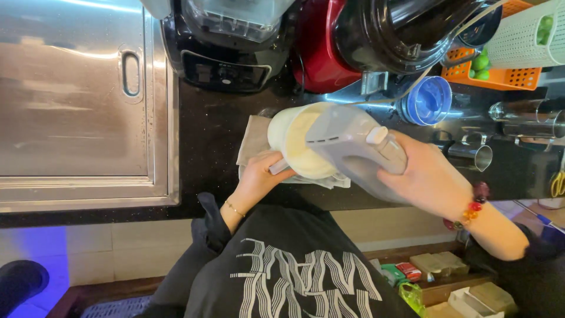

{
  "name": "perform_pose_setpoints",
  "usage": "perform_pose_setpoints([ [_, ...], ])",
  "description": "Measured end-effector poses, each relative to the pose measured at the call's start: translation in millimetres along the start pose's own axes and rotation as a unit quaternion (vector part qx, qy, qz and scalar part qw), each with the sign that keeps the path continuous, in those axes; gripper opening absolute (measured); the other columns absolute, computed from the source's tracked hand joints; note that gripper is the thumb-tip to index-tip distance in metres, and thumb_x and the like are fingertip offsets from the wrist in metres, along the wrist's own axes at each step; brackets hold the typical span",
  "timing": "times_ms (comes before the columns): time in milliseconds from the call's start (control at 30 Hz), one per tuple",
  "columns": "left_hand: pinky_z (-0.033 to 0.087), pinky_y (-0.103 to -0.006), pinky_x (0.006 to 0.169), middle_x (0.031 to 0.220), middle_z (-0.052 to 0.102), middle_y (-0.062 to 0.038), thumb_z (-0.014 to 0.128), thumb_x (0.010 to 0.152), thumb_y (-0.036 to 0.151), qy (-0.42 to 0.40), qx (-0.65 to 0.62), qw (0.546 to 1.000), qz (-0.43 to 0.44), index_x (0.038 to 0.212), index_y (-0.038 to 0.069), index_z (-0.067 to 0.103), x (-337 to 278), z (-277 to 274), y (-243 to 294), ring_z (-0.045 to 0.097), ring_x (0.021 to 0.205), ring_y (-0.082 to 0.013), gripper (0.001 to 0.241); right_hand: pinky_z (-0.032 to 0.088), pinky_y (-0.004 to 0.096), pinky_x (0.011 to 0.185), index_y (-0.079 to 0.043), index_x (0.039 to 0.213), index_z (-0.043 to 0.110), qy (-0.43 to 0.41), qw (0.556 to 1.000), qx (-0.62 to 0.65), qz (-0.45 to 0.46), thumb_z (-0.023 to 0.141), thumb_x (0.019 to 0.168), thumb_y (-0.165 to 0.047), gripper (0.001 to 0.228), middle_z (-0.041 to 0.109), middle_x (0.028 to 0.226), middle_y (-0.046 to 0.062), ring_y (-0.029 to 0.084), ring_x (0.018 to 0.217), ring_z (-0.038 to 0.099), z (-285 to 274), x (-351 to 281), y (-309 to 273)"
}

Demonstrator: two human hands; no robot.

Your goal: Frothing milk or cream in a pitcher using a hand mixer and adding powder from a jar.

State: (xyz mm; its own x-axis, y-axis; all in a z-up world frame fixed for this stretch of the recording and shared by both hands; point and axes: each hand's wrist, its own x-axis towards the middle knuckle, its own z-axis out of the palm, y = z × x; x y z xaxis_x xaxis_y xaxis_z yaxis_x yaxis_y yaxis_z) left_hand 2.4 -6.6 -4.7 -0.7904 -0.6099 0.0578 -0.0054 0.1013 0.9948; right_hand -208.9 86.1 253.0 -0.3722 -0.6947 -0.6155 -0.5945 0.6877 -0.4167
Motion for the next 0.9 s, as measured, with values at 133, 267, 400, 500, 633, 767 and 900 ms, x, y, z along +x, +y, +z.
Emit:
perform_pose_setpoints([
  [133,0.054,-0.0364,0.079,0.096,0.073,-0.013,0.085,0.081,0.018,0.017,-0.005,0.999,0.037,0.101,0.005,0.072,7.8,-1.3,5.5,0.069,0.089,-0.0315,0.028,0.056,0.036,0.084,-0.005,0.13,0.061,0.046,0.999,0.006,-0.008,0.072,0.075,-0.016,0.057,0.076,0.106,0.013,0.023,0.095,0.074,3.3,8.5,8.5],
  [267,0.053,-0.0376,0.077,0.094,0.072,-0.013,0.085,0.082,0.018,0.019,0.006,1.0,0.021,0.099,0.005,0.072,1.3,5.1,-0.4,0.068,0.087,-0.0318,0.025,0.057,0.041,0.079,-0.005,0.129,0.065,-0.046,0.997,0.042,0.051,0.071,0.075,-0.012,0.055,0.077,0.101,0.014,0.028,0.084,0.072,0.6,3.0,7.6],
  [400,0.053,-0.0382,0.074,0.088,0.07,-0.013,0.086,0.08,0.019,0.017,0.014,1.0,0.014,0.097,0.005,0.072,8.3,1.5,3.2,0.067,0.082,-0.0317,0.026,0.054,0.048,0.068,-0.009,0.135,0.065,-0.104,0.972,0.127,0.166,0.073,0.08,-0.01,0.056,0.074,0.092,0.02,0.033,0.071,0.065,15.2,5.4,6.3],
  [500,0.053,-0.0384,0.075,0.089,0.07,-0.013,0.085,0.081,0.018,0.012,0.001,0.999,0.032,0.099,0.005,0.072,2.5,3.2,3.1,0.067,0.084,-0.032,0.026,0.051,0.041,0.069,-0.006,0.135,0.061,-0.011,0.995,0.093,0.041,0.074,0.08,-0.011,0.057,0.071,0.094,0.017,0.024,0.075,0.063,15.3,7.5,5.5],
  [633,0.053,-0.0386,0.076,0.092,0.072,-0.012,0.085,0.083,0.018,0.021,0.007,0.999,0.036,0.097,0.005,0.07,5.3,3.1,4.6,0.067,0.085,-0.0327,0.025,0.052,0.029,0.064,-0.003,0.124,0.063,0.029,0.998,0.018,-0.052,0.073,0.077,-0.013,0.049,0.072,0.089,0.007,0.012,0.071,0.066,7.4,3.8,-0.8],
  [767,0.053,-0.039,0.076,0.093,0.071,-0.013,0.084,0.081,0.018,0.026,0.004,0.999,0.046,0.1,0.005,0.071,6.4,0.7,8.4,0.067,0.086,-0.0331,0.026,0.048,0.033,0.043,-0.005,0.111,0.063,-0.03,0.975,0.145,0.163,0.073,0.075,-0.012,0.038,0.066,0.072,0.008,0.015,0.047,0.058,15.5,-4.4,-5.8],
  [900,0.053,-0.0388,0.076,0.092,0.072,-0.012,0.085,0.081,0.019,0.024,0.008,0.999,0.039,0.098,0.005,0.071,4.5,4.6,5.9,0.068,0.086,-0.0327,0.025,0.046,0.032,0.041,-0.004,0.104,0.061,0.027,0.974,0.156,0.161,0.07,0.078,-0.01,0.028,0.062,0.068,0.005,0.014,0.045,0.056,5.3,-12.9,5.0],
])
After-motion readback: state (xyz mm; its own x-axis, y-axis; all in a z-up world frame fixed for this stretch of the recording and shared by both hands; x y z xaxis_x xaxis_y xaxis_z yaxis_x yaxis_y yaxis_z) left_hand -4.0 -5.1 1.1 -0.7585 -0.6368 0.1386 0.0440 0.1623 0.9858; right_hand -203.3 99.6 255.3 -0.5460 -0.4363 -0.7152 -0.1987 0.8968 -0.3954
